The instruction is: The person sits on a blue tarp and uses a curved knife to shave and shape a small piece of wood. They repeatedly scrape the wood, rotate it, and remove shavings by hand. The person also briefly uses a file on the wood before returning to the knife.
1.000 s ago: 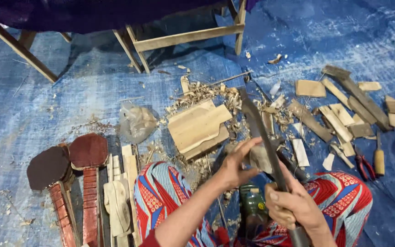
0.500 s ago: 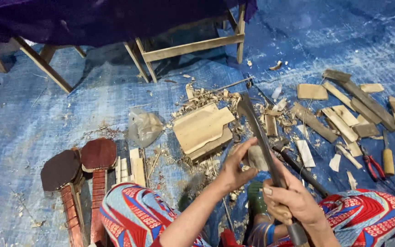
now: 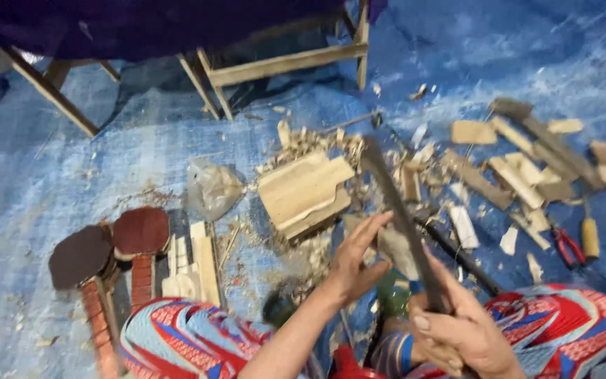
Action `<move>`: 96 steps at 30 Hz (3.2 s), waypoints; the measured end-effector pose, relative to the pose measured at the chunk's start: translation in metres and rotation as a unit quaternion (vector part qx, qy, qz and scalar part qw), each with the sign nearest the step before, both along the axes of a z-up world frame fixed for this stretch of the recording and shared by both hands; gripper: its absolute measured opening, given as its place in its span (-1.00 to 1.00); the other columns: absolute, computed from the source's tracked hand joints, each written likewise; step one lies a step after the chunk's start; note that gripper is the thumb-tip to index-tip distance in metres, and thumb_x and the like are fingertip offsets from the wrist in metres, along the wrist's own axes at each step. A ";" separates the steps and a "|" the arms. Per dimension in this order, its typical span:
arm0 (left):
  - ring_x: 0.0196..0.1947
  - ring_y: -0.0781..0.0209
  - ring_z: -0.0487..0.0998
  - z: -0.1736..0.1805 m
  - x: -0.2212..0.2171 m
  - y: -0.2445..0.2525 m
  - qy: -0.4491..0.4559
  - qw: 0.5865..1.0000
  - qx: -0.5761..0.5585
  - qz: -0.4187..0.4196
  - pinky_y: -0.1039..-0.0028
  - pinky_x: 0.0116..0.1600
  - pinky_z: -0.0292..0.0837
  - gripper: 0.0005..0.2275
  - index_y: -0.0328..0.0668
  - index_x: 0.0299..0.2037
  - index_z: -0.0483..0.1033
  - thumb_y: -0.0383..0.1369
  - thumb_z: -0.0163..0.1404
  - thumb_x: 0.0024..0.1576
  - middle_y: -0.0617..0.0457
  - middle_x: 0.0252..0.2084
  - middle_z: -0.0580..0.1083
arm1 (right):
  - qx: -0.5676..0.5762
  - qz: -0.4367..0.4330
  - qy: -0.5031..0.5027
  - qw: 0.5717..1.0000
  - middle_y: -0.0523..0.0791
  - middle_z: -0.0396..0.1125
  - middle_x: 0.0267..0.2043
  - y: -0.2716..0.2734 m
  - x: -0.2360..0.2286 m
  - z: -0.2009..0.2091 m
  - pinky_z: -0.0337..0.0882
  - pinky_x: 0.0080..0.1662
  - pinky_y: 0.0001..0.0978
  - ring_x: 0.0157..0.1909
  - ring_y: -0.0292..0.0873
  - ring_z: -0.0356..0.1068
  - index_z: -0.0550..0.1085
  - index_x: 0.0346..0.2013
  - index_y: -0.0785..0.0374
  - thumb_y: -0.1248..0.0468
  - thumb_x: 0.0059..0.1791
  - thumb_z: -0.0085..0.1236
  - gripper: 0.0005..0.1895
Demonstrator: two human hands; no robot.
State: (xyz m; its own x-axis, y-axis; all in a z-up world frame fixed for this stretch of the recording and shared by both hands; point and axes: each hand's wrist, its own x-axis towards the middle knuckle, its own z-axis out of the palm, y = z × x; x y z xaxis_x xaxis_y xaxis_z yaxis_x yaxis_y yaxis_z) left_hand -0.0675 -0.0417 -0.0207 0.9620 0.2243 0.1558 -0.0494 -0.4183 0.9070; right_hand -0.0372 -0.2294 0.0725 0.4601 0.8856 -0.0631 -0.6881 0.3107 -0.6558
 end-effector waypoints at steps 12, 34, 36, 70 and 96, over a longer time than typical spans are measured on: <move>0.54 -0.35 -0.01 -0.052 -0.013 0.008 -0.021 0.998 -0.056 0.004 -0.36 0.45 -0.05 -0.39 0.19 0.43 0.14 -0.52 0.04 0.19 -0.24 0.55 0.06 | -0.057 -0.003 -0.039 0.998 -0.05 0.20 -0.66 -0.007 -0.009 -0.022 0.11 -0.80 -0.50 -0.84 -0.33 0.06 -0.02 0.55 0.17 0.52 -0.09 0.13 -0.05; 0.48 -0.23 0.23 -0.121 -0.010 0.011 -0.123 0.992 -0.012 0.024 -0.05 0.47 0.20 -0.52 -0.12 0.41 0.22 -0.42 -0.02 0.26 -0.23 0.44 0.27 | -0.208 -0.058 -0.082 0.973 -0.11 0.17 -0.67 -0.017 -0.008 -0.038 -0.04 -0.82 -0.48 -0.82 -0.32 0.05 0.17 0.48 0.22 0.43 -0.19 0.18 -0.09; 0.50 -0.20 0.18 -0.128 0.009 0.024 -0.125 0.992 0.007 0.036 0.00 0.46 0.19 -0.54 -0.09 0.44 0.21 -0.20 -0.11 0.36 -0.22 0.45 0.25 | -0.250 -0.070 -0.118 0.959 -0.05 0.19 -0.58 -0.006 0.014 -0.052 0.00 -0.84 -0.45 -0.80 -0.28 0.12 0.19 0.47 0.09 0.45 -0.22 0.17 -0.07; -0.27 0.29 0.39 0.077 0.087 0.037 -0.398 0.906 -0.106 0.101 0.37 0.09 0.26 -0.72 0.01 -0.52 0.30 -0.24 0.02 0.26 0.23 -0.40 0.38 | -0.232 -0.072 -0.111 0.964 -0.12 0.10 -0.65 0.012 0.009 -0.036 -0.03 -0.72 -0.44 -0.78 -0.33 0.00 0.15 0.54 0.09 0.55 -0.12 0.09 -0.08; 0.40 -0.10 0.27 0.017 0.007 0.041 -0.265 0.921 -0.139 0.250 -0.13 0.44 0.18 -0.55 0.05 0.07 0.39 0.17 -0.15 0.24 -0.11 0.31 0.32 | -0.202 -0.021 -0.065 0.977 -0.18 0.03 -0.75 0.020 0.005 -0.024 -0.10 -0.77 -0.48 -0.84 -0.38 -0.07 0.17 0.54 0.12 0.46 -0.09 0.12 -0.12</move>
State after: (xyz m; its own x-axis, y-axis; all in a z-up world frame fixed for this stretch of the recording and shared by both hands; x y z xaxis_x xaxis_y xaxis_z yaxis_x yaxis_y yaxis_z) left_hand -0.0603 -0.0009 -0.0037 0.5324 0.7208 0.4439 -0.3799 -0.2651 0.8862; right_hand -0.0326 -0.2092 0.0486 0.5230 0.7810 -0.3414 -0.5827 0.0353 -0.8119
